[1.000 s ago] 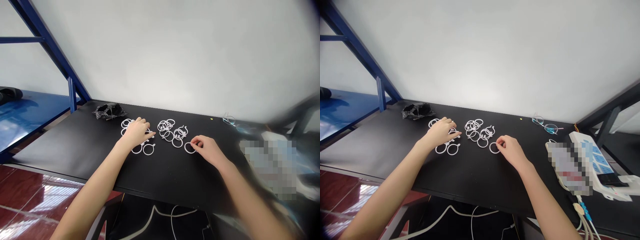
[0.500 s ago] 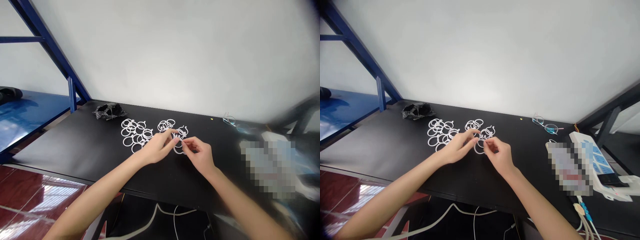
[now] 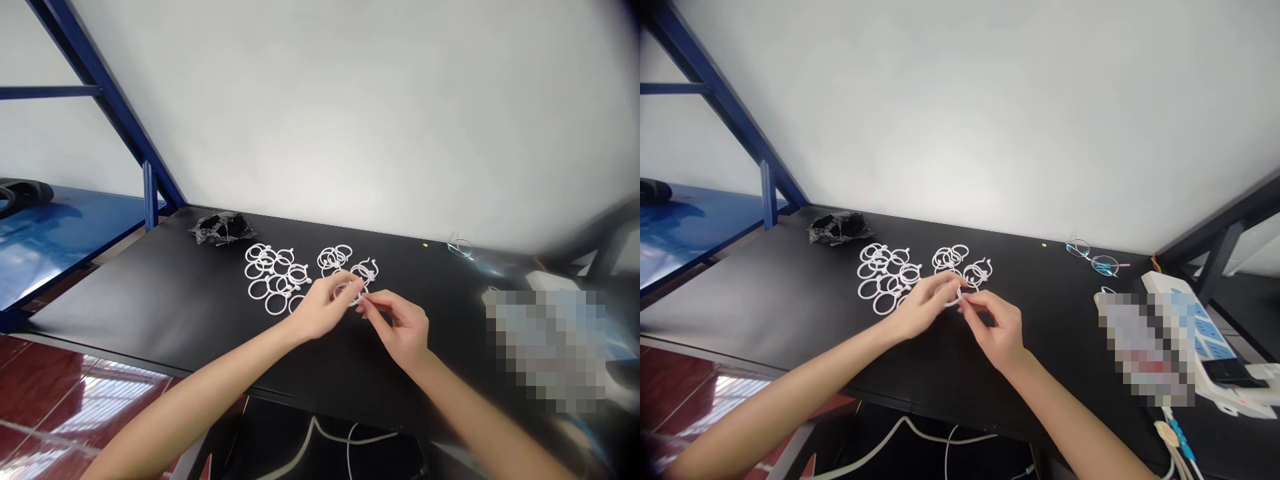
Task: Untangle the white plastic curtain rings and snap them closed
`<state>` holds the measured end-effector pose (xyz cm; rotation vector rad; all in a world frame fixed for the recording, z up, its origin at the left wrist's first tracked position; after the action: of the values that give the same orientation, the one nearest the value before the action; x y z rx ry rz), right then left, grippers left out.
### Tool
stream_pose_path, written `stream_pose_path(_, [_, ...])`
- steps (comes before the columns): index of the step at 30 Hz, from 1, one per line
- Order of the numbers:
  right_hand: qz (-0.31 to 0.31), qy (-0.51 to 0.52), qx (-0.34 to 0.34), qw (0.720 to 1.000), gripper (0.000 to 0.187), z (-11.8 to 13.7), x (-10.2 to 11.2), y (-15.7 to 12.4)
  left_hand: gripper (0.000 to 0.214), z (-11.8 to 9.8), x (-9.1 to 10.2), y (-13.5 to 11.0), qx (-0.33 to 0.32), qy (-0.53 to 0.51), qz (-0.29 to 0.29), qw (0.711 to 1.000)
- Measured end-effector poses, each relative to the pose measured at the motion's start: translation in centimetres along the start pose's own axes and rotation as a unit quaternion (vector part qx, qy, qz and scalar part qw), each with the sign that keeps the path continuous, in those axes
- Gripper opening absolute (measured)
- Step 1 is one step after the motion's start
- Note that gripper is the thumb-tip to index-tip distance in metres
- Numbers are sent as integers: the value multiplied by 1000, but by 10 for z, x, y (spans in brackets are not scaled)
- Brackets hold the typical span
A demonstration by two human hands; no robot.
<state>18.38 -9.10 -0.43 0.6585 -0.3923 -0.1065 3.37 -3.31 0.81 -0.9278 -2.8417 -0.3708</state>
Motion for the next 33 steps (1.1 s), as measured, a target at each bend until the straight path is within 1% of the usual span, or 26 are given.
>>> stream_pose_path(1, [0,7,6,1000,16,2,-1,0,29,-1,-1,-3,-51,60,-17,997])
stream_pose_path(2, [2,17,9,1000,15,4,-3,-1,26,-2,-2,-5,-103,116,-30,987])
stream_pose_path(4, [8,57,-3,998,13,8,-5,-1,24,-2,-2,-9,-190,192,-47,962])
stream_pose_path(6, [27,124,-57,990,11,8,-8,0,30,-1,-1,-10,-235,215,-51,947])
stream_pose_path(8, [52,196,-126,971,10,5,-10,2,34,0,0,-10,-247,222,-54,942])
stream_pose_path(10, [69,245,-178,950,11,1,-11,3,36,0,1,-9,-237,229,-49,943])
stream_pose_path(12, [70,261,-201,942,10,-3,-9,4,37,0,1,-8,-219,236,-29,946])
stream_pose_path(14, [66,258,-212,940,10,-8,-5,6,35,-1,4,-5,-198,265,-3,944])
stream_pose_path(15, [61,247,-217,942,15,-11,-3,7,32,0,7,-3,-184,295,-3,938])
stream_pose_path(17, [47,184,-219,957,24,-16,3,10,27,2,20,3,-152,379,-27,913])
stream_pose_path(18, [41,131,-208,969,25,-18,5,11,26,4,29,5,-133,422,-48,896])
stream_pose_path(20, [51,13,-155,987,20,-21,8,13,25,9,48,11,-102,482,-52,869])
stream_pose_path(22, [85,-66,-91,990,15,-23,6,13,23,16,65,14,-76,504,-23,860])
stream_pose_path(24, [119,-108,-59,985,15,-26,4,12,20,23,77,14,-54,515,9,856])
stream_pose_path(26, [139,-150,-62,977,12,-28,3,11,18,28,82,14,-35,520,33,853])
stream_pose_path(29, [161,-197,-82,964,7,-30,4,11,16,29,83,12,-24,513,51,856])
stream_pose_path(31, [167,-198,-79,963,9,-29,4,11,21,27,83,12,-24,505,49,862])
stream_pose_path(33, [158,-189,-68,967,9,-28,5,11,29,25,84,12,-17,499,37,866])
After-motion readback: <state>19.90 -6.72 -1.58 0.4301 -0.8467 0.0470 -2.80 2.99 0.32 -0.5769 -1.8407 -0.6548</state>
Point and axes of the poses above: each hand's wrist, its own y-axis towards the middle knuckle, its own x-axis out of the back of the hand, z = x × y, the point moved 2 cm from there along y, towards the middle knuckle, and after that the axes turned 2 degrees about z, right-handed, at the moved point
